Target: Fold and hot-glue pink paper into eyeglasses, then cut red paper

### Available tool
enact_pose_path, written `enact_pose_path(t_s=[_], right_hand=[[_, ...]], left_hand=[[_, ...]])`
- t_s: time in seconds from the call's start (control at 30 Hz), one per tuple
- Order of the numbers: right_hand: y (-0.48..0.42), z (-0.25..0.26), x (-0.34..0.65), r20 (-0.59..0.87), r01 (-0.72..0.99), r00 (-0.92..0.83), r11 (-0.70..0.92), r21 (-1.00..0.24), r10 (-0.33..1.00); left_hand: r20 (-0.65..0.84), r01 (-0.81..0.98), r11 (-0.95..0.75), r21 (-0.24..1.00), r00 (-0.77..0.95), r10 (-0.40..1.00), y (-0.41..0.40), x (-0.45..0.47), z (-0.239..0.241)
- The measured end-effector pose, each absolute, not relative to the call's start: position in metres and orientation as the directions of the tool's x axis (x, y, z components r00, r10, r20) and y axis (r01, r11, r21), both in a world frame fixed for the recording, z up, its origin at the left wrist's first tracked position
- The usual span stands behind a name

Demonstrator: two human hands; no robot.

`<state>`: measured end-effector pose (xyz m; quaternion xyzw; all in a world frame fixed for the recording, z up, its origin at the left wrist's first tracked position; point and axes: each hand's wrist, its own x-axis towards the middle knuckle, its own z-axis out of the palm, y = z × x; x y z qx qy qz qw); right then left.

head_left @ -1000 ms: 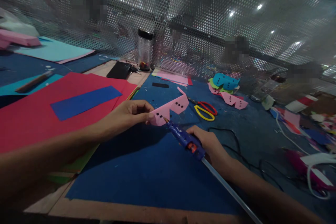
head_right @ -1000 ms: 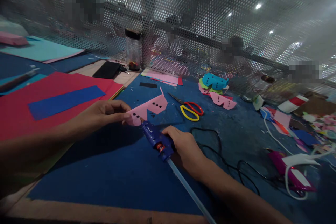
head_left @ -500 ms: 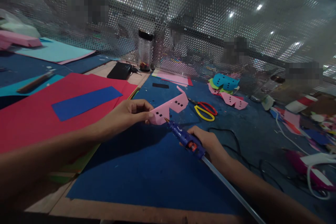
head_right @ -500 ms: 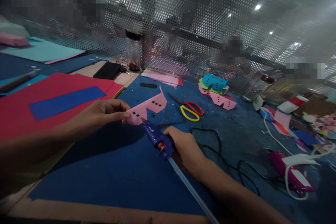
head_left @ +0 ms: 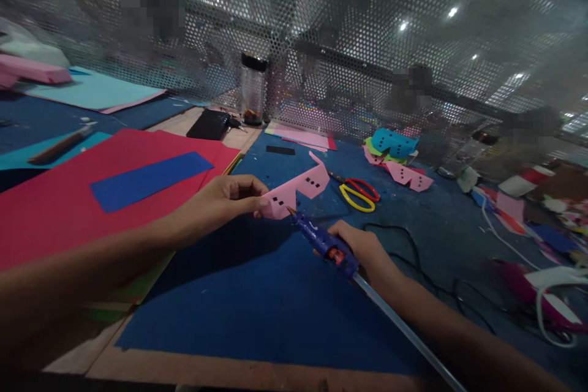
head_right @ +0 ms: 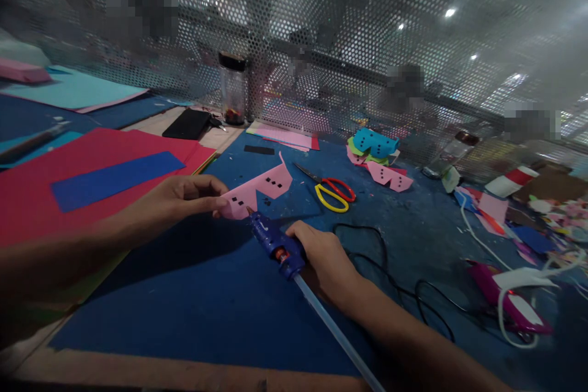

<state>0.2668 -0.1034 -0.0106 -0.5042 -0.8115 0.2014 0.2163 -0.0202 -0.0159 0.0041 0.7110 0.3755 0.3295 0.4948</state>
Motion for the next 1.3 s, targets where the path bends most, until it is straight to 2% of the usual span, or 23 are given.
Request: enact_pose_path(t_s=[0.83, 1.3], right_hand=[[-0.1041, -0.007, 0.2678, 0.075, 0.743, -0.369, 0.342, -0.576, 0.927], [-0.1037, -0.0089, 0.2677, 0.094, 0.751, -0.394, 0.379, -0.541, 0.914]], left_hand=[[0.104, 0.221, -0.245, 0.944, 0.507, 0.856, -0.0152, -0.0222, 0.0021], [0.089, 0.222, -0.229, 0.948, 0.505, 0.859, -0.0159, -0.0217, 0.004]])
